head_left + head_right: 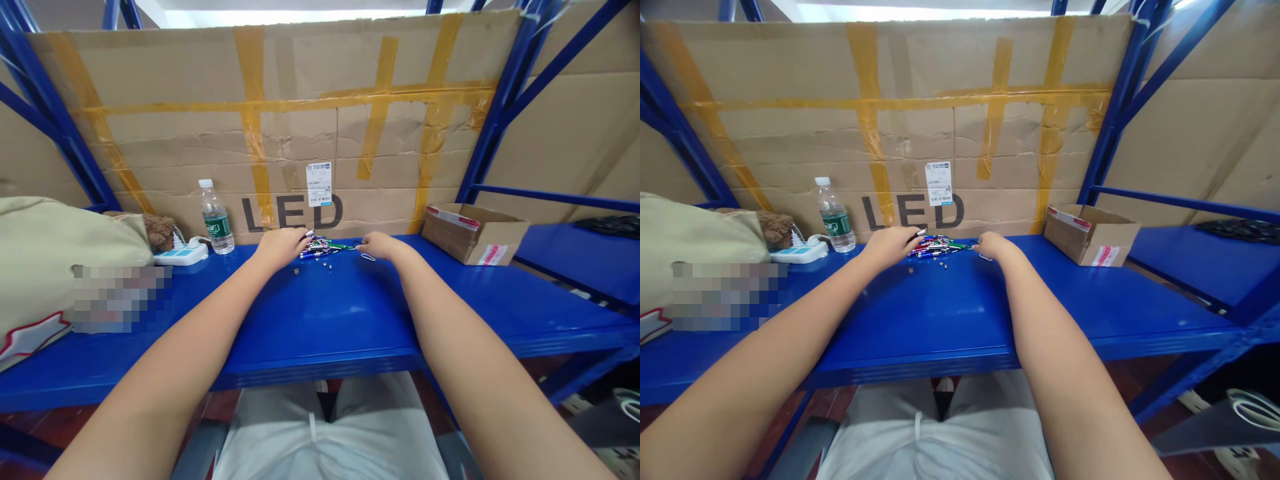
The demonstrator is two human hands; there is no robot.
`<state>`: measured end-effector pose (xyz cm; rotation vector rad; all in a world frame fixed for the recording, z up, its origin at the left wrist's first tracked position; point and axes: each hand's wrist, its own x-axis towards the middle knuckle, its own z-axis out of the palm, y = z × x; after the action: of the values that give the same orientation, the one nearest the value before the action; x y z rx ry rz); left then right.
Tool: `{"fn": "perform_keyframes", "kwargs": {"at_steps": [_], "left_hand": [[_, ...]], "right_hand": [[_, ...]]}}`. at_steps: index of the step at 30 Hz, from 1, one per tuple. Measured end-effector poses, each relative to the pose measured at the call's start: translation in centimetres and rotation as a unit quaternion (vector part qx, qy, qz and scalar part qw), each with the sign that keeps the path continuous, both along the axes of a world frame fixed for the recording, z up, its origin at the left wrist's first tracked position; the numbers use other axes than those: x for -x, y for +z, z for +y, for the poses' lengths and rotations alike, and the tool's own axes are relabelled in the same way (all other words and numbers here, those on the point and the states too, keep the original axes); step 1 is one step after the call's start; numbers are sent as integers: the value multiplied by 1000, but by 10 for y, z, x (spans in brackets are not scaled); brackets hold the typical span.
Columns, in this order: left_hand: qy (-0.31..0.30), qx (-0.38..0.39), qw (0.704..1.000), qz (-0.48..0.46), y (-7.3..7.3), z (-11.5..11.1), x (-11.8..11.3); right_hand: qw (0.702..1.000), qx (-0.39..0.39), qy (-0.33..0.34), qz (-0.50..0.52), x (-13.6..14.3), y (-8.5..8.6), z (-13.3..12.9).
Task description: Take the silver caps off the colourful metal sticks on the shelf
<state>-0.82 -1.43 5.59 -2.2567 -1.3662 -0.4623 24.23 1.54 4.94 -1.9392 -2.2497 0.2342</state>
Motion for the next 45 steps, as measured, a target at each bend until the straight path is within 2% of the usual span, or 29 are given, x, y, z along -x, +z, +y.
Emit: {"fn": "perform_keyframes", "kwargs": {"at_steps": [5,8,10,11,14,16,19,21,23,26,31,39,42,45], "left_hand": [[1,29,999,15,-4,5,7],[0,31,999,8,-3,3,4],[-11,34,999,3,-3,2,2],[-21,36,999,1,-3,2,1],[-57,35,998,2,-6,3,0],[-71,24,997,7,-9,4,0],[-77,4,997,17,-13,5,0],[-81,-6,996,25,-15,5,0],[-82,-19,996,38,-16,6,0],[-85,-45,993,70,-17,7,0],[-106,-64,990,65,-15,8,2],[-130,-77,983,101,-12,10,6],[-123,-86,982,117,-11,9,5],[-120,-90,982,118,-11,8,5]], "right_hand": [[995,65,-78,-7,-9,1,-5],[993,-43,-99,42,-13,1,2],[986,-101,-54,124,-9,0,4],[979,-91,-17,180,-4,-1,3],[939,46,93,328,18,-7,-4],[912,114,130,372,35,-12,-10],[867,156,167,443,52,-17,-14],[849,149,175,475,57,-18,-15],[845,145,166,488,57,-18,-15],[829,186,165,500,55,-17,-15],[784,236,217,531,55,-16,-20],[779,276,181,532,58,-13,-19],[763,304,168,545,59,-12,-18],[738,315,186,567,60,-12,-19]]}}
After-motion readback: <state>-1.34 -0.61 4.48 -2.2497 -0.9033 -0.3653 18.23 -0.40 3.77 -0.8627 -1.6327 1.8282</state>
